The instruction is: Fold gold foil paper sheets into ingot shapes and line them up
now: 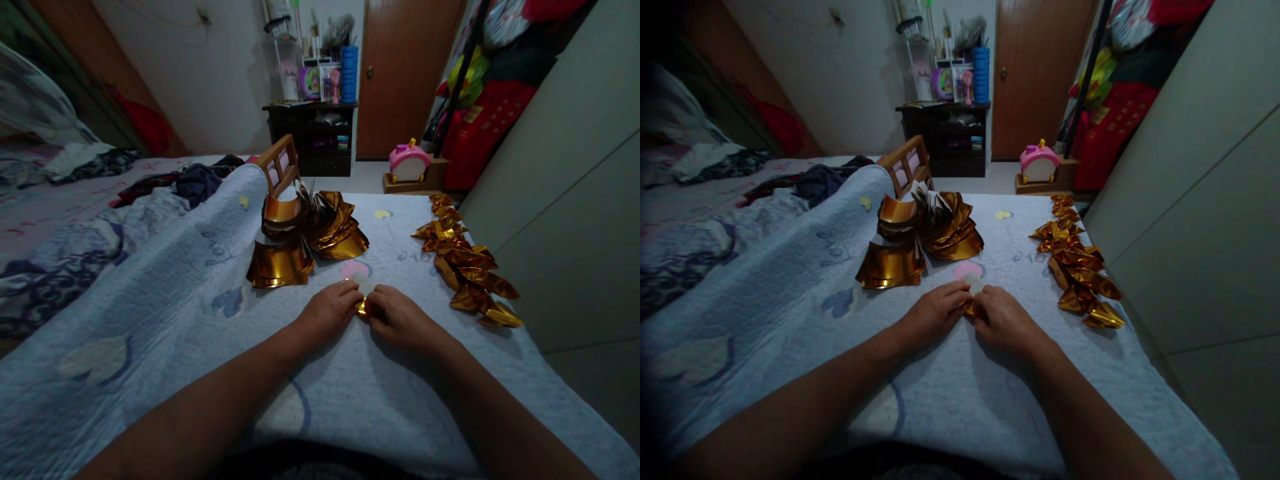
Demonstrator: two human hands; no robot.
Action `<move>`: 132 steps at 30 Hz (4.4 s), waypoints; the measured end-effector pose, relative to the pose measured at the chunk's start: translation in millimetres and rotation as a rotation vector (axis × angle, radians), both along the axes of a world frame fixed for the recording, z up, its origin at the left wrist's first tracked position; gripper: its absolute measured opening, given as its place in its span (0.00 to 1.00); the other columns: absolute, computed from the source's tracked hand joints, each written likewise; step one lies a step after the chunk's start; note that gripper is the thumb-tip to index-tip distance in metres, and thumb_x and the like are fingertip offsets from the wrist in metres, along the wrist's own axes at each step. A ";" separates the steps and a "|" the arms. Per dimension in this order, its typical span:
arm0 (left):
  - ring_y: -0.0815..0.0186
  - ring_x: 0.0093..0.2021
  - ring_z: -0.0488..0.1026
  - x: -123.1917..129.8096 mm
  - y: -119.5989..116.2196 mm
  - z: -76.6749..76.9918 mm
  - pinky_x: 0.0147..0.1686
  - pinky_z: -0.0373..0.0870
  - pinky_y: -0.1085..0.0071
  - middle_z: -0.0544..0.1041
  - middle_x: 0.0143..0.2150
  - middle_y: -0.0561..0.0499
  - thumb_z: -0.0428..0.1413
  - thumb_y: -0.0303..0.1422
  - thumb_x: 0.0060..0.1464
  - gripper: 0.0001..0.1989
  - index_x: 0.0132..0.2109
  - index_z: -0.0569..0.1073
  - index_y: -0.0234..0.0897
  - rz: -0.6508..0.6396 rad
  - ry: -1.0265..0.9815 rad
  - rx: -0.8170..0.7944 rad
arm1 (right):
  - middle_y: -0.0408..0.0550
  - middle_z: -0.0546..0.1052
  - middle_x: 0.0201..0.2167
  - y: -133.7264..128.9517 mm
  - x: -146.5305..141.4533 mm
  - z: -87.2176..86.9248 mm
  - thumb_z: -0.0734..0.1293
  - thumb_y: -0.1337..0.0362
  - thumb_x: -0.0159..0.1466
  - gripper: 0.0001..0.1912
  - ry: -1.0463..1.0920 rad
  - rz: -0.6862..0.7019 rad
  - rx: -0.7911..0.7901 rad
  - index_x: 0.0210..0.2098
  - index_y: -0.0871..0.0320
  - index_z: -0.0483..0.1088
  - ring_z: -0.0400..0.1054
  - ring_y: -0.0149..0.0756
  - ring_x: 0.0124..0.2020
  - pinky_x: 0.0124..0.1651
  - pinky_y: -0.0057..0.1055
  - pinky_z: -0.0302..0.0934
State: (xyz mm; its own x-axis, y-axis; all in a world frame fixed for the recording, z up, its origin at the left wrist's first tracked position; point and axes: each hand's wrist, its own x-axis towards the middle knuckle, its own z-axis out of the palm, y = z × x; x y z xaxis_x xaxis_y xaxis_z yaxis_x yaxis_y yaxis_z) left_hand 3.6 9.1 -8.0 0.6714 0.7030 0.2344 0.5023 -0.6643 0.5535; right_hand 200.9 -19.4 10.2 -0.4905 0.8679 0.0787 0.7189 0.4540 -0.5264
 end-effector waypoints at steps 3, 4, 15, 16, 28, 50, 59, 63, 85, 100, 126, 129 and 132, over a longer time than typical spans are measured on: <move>0.60 0.49 0.73 1.9 0.1 -2.9 0.52 0.70 0.64 0.77 0.47 0.46 0.51 0.28 0.64 0.08 0.41 0.75 0.37 -0.024 -0.040 0.001 | 0.48 0.72 0.32 1.9 2.5 -0.3 0.63 0.73 0.61 0.06 0.025 -0.009 -0.035 0.31 0.58 0.70 0.64 0.36 0.35 0.39 0.31 0.57; 0.61 0.49 0.73 2.3 0.2 -3.7 0.51 0.70 0.65 0.77 0.45 0.47 0.51 0.29 0.64 0.08 0.39 0.75 0.37 -0.033 -0.054 0.004 | 0.48 0.73 0.32 2.7 3.0 -0.1 0.63 0.73 0.61 0.06 0.030 -0.012 -0.047 0.31 0.58 0.71 0.65 0.35 0.35 0.39 0.30 0.57; 0.58 0.48 0.70 -0.5 -2.1 7.3 0.50 0.69 0.62 0.74 0.44 0.46 0.56 0.23 0.53 0.05 0.37 0.72 0.36 -0.065 -0.062 -0.014 | 0.51 0.78 0.34 6.0 1.0 4.2 0.61 0.70 0.65 0.11 -0.003 -0.116 -0.155 0.34 0.60 0.75 0.70 0.36 0.36 0.39 0.28 0.58; 0.58 0.48 0.70 0.0 -2.3 7.5 0.51 0.69 0.62 0.74 0.44 0.46 0.57 0.25 0.55 0.03 0.37 0.72 0.36 -0.053 -0.061 -0.026 | 0.51 0.78 0.33 5.9 0.7 4.8 0.61 0.70 0.65 0.10 -0.020 -0.131 -0.159 0.33 0.60 0.75 0.70 0.35 0.35 0.39 0.28 0.58; 0.59 0.47 0.68 9.9 -4.5 1.2 0.51 0.69 0.60 0.69 0.44 0.46 0.54 0.27 0.61 0.05 0.35 0.72 0.36 0.107 -0.040 -0.020 | 0.52 0.80 0.33 4.5 -3.3 12.5 0.61 0.67 0.66 0.12 -0.213 -0.225 -0.152 0.33 0.61 0.76 0.70 0.35 0.33 0.35 0.29 0.53; 0.57 0.49 0.66 10.4 -5.9 1.5 0.54 0.67 0.56 0.69 0.46 0.46 0.54 0.27 0.60 0.03 0.36 0.69 0.37 0.136 0.005 -0.024 | 0.55 0.81 0.36 5.0 -9.6 14.5 0.61 0.62 0.68 0.14 -0.371 -0.292 -0.165 0.35 0.60 0.77 0.73 0.40 0.36 0.34 0.32 0.52; 0.58 0.49 0.67 6.7 -5.0 6.3 0.53 0.68 0.58 0.69 0.45 0.46 0.59 0.26 0.55 0.04 0.33 0.70 0.37 0.116 -0.072 -0.082 | 0.55 0.80 0.35 3.6 -7.3 16.9 0.61 0.64 0.69 0.12 -0.335 -0.283 -0.175 0.35 0.60 0.76 0.72 0.39 0.35 0.34 0.31 0.52; 0.58 0.50 0.67 4.6 -3.7 6.4 0.53 0.67 0.59 0.70 0.45 0.47 0.60 0.25 0.53 0.05 0.33 0.71 0.37 0.114 -0.088 -0.114 | 0.54 0.80 0.35 4.1 -4.9 15.7 0.62 0.65 0.68 0.12 -0.306 -0.265 -0.185 0.34 0.60 0.76 0.71 0.38 0.34 0.34 0.31 0.52; 0.59 0.49 0.67 1.8 1.1 9.7 0.53 0.67 0.59 0.70 0.43 0.47 0.55 0.26 0.59 0.06 0.32 0.72 0.37 0.051 -0.047 -0.112 | 0.51 0.79 0.33 4.2 1.0 13.5 0.62 0.65 0.67 0.11 -0.251 -0.194 -0.196 0.34 0.60 0.76 0.69 0.35 0.32 0.34 0.29 0.52; 0.59 0.48 0.67 6.3 -2.1 2.8 0.52 0.68 0.60 0.69 0.44 0.47 0.54 0.25 0.59 0.03 0.36 0.69 0.37 0.116 -0.007 -0.046 | 0.55 0.81 0.33 3.7 -8.2 20.8 0.61 0.63 0.68 0.14 -0.369 -0.263 -0.186 0.34 0.60 0.78 0.73 0.40 0.33 0.32 0.32 0.51; 0.62 0.46 0.71 1.7 0.0 -8.5 0.47 0.69 0.65 0.75 0.42 0.47 0.59 0.29 0.60 0.07 0.44 0.82 0.40 0.005 -0.121 0.052 | 0.54 0.80 0.34 5.6 -6.4 14.2 0.59 0.61 0.69 0.16 -0.375 -0.252 -0.171 0.34 0.59 0.76 0.72 0.39 0.33 0.31 0.32 0.50; 0.62 0.45 0.71 3.1 0.8 -7.9 0.46 0.69 0.66 0.75 0.41 0.47 0.60 0.31 0.60 0.06 0.42 0.82 0.40 0.020 -0.134 0.041 | 0.54 0.80 0.34 4.8 -6.6 14.1 0.60 0.62 0.69 0.15 -0.366 -0.257 -0.167 0.34 0.59 0.76 0.72 0.40 0.34 0.32 0.32 0.50; 0.62 0.44 0.71 5.3 1.2 -7.6 0.45 0.69 0.66 0.75 0.40 0.48 0.61 0.30 0.59 0.05 0.41 0.82 0.40 0.062 -0.120 0.028 | 0.54 0.80 0.34 3.8 -6.9 12.4 0.61 0.62 0.68 0.13 -0.346 -0.272 -0.153 0.35 0.59 0.75 0.71 0.41 0.35 0.34 0.33 0.50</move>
